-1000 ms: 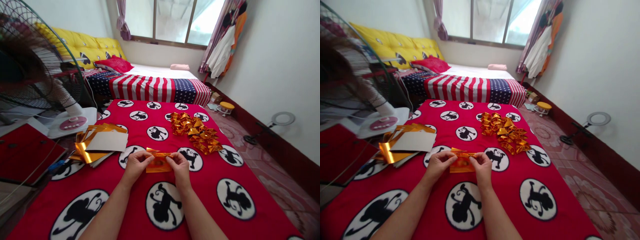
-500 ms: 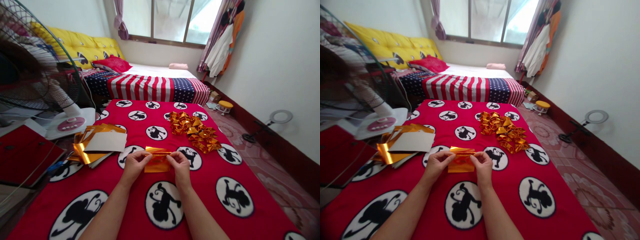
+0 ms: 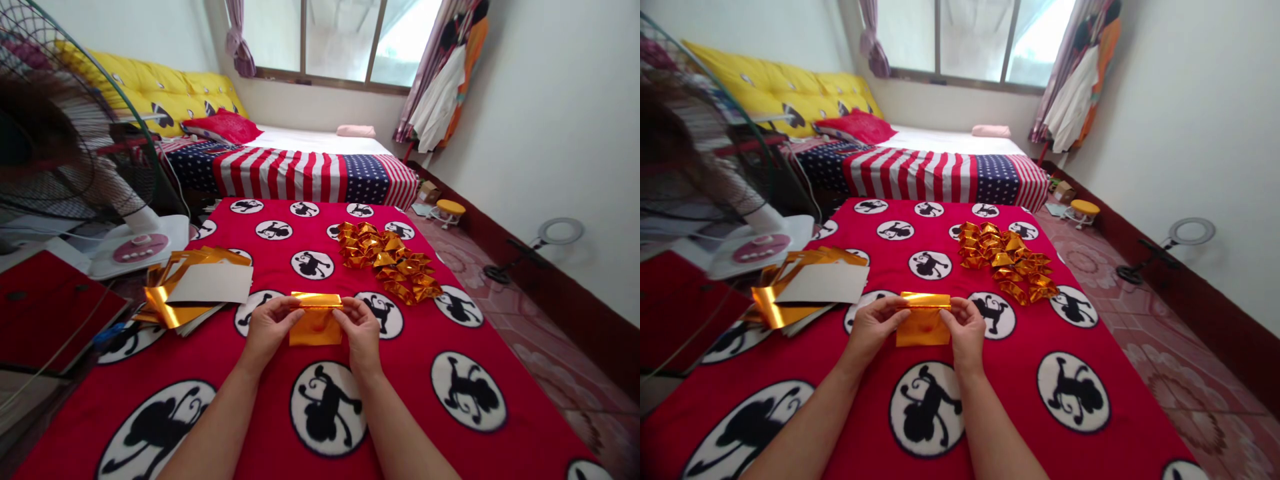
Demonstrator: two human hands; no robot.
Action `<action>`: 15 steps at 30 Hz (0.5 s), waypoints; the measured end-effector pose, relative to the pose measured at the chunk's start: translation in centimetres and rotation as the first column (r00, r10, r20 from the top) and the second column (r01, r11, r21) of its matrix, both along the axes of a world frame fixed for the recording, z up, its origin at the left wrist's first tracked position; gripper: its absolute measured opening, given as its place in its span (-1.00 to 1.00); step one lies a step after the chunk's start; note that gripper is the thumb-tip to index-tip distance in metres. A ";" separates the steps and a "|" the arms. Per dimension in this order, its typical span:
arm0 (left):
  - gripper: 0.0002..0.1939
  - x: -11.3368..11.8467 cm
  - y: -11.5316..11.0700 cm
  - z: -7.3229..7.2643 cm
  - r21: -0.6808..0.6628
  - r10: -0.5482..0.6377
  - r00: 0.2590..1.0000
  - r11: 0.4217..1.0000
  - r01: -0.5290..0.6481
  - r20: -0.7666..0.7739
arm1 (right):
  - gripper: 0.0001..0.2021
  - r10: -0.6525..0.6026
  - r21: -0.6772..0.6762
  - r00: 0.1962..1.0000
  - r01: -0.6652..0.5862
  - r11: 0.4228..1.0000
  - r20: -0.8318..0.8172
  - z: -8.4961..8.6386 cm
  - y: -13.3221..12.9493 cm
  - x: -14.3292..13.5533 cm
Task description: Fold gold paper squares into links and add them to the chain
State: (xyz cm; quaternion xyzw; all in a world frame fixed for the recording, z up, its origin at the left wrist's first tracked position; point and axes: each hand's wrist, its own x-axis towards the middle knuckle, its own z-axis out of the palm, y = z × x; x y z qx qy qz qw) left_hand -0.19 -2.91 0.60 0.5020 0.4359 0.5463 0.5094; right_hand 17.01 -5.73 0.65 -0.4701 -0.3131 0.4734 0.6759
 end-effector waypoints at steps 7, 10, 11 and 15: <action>-0.71 0.0 0.0 -0.2 0.003 0.020 1.000 1.000 -0.020 -0.016 | -0.67 -0.021 0.001 1.000 0.021 1.000 0.007 -0.1 0.0 -0.1; -0.70 0.0 0.0 -0.3 0.012 0.024 0.999 1.000 -0.023 -0.039 | -0.67 -0.032 -0.001 0.999 0.032 0.999 0.011 -0.1 -0.1 -0.1; -0.71 0.0 0.0 -0.2 0.015 0.025 0.999 1.000 -0.025 -0.046 | -0.68 -0.037 0.000 0.999 0.037 0.999 0.014 -0.1 -0.1 -0.1; -0.70 0.0 0.0 -0.1 0.014 0.030 0.998 0.999 -0.029 -0.062 | -0.68 -0.040 -0.008 0.999 0.041 0.999 0.021 0.1 -0.1 -0.2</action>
